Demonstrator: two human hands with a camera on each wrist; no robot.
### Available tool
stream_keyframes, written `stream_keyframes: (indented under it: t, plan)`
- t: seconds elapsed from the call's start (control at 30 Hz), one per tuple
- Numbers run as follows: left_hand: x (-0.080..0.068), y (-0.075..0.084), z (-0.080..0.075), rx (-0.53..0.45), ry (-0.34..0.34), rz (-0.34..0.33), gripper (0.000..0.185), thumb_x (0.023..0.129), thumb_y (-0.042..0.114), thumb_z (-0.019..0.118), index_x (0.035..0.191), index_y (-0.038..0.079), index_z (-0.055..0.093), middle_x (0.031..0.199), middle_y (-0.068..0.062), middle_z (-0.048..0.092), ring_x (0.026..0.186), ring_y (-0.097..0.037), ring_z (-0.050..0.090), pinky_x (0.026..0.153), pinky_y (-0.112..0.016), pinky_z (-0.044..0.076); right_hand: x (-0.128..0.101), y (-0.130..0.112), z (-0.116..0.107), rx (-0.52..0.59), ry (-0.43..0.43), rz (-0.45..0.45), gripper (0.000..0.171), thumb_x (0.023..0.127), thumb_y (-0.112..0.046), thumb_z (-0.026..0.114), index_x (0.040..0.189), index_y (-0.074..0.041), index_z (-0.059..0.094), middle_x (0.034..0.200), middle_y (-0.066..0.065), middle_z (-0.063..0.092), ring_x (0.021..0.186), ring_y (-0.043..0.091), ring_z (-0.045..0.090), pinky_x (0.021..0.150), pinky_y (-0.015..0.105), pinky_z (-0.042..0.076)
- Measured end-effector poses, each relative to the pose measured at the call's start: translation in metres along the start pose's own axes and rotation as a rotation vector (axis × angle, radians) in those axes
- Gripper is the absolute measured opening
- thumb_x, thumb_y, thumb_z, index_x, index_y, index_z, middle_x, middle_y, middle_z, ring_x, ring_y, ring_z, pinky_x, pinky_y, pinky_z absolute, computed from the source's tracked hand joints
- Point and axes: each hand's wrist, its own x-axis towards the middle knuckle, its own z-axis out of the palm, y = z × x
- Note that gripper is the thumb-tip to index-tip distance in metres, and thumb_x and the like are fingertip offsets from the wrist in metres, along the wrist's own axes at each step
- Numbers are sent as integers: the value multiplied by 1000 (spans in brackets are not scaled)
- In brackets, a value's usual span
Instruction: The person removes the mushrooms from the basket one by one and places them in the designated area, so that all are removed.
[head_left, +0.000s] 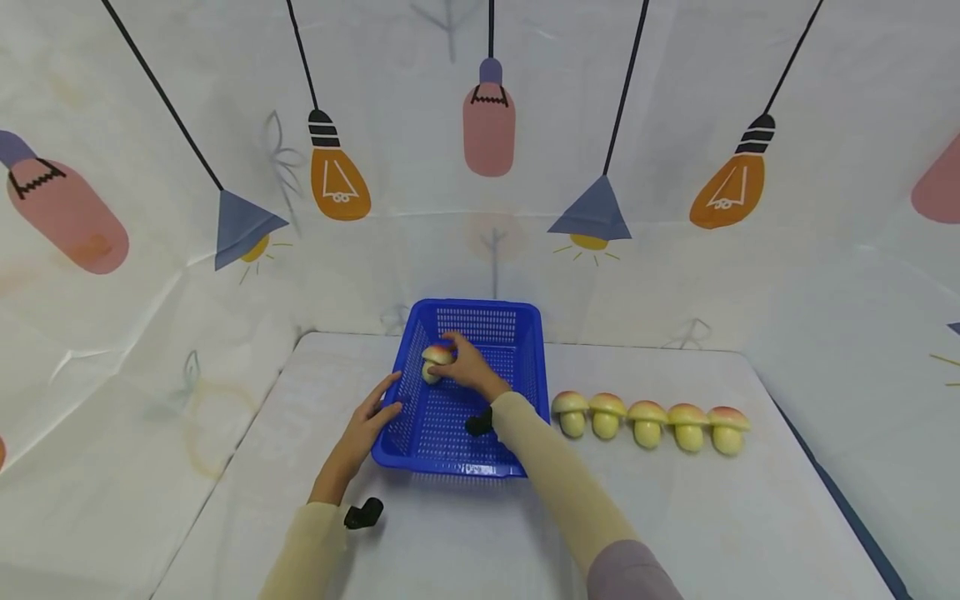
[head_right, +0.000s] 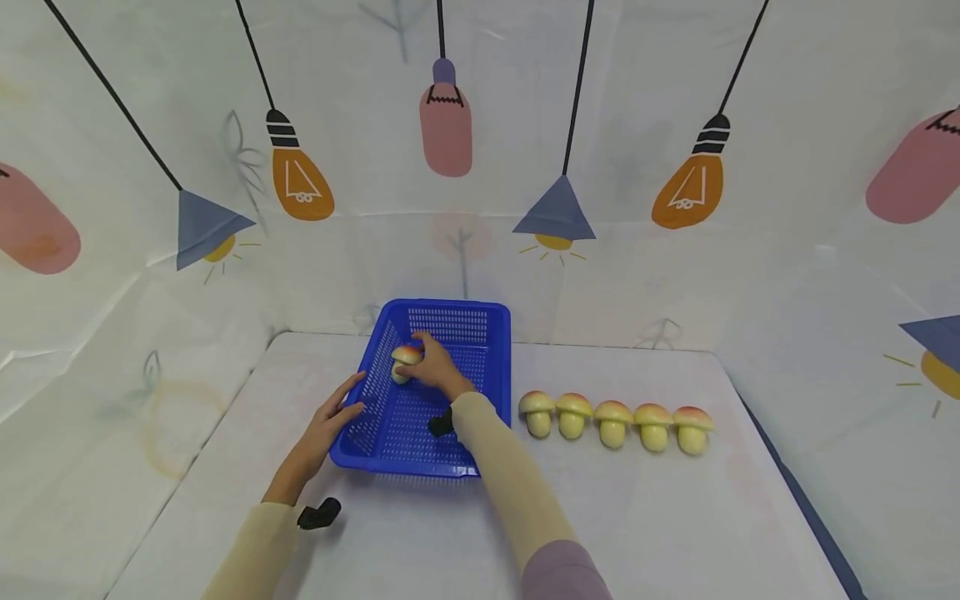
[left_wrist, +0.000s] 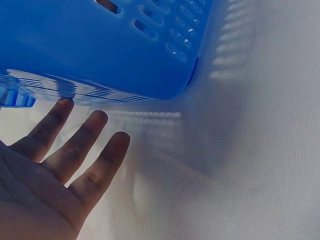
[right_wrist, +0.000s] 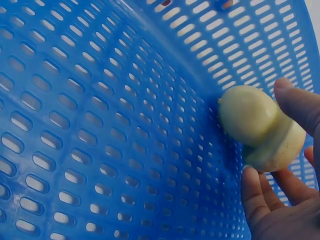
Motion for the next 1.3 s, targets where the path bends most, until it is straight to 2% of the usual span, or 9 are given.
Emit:
stream_keyframes:
  t: [0.27,0.53,0.67,0.83,1.07,1.3]
  plan:
    - [-1,0,1,-9,2,-9,57,107,33,53,161,39,32,165,-18,33,144,-45,43,116,-66,34,-2,-5,4,-44,-27,-14,72,92,-23,77,153,-5,42,147,21,55,131,35,58,111,47,46]
    - [0,0,2,-17,-10,-8,58,106,37,55,160,40,33,167,-16,31,146,-45,40,117,-67,30,-6,-7,4,-67,2,-29,56,90,-22,78,139,-4,57,136,15,63,120,30,62,104,43,51]
    - [0,1,2,-10,-13,-4,58,106,37,54,160,40,33,168,-16,29,149,-46,36,118,-68,27,-9,-10,1,-46,3,-21,52,93,-25,76,139,-5,58,135,12,64,117,26,62,101,41,53]
    - [-2,0,0,4,-10,-6,58,107,38,52,160,42,31,170,-13,24,153,-47,28,119,-70,23,-16,-19,-8,-23,-14,-39,50,95,-24,74,139,-6,58,134,11,64,116,25,62,99,40,54]
    - [-2,-1,-1,-1,-11,-18,59,106,42,53,161,43,30,171,-13,23,154,-47,26,119,-70,22,-27,-29,-26,-26,-36,-55,45,95,-22,74,135,-8,61,130,9,65,115,24,62,99,40,54]
    - [0,0,-1,6,-10,-23,59,107,40,51,161,42,29,173,-9,16,155,-49,19,118,-71,19,-40,-39,-46,-88,-64,-105,47,92,-21,74,136,-9,61,131,10,65,119,24,62,99,37,54]
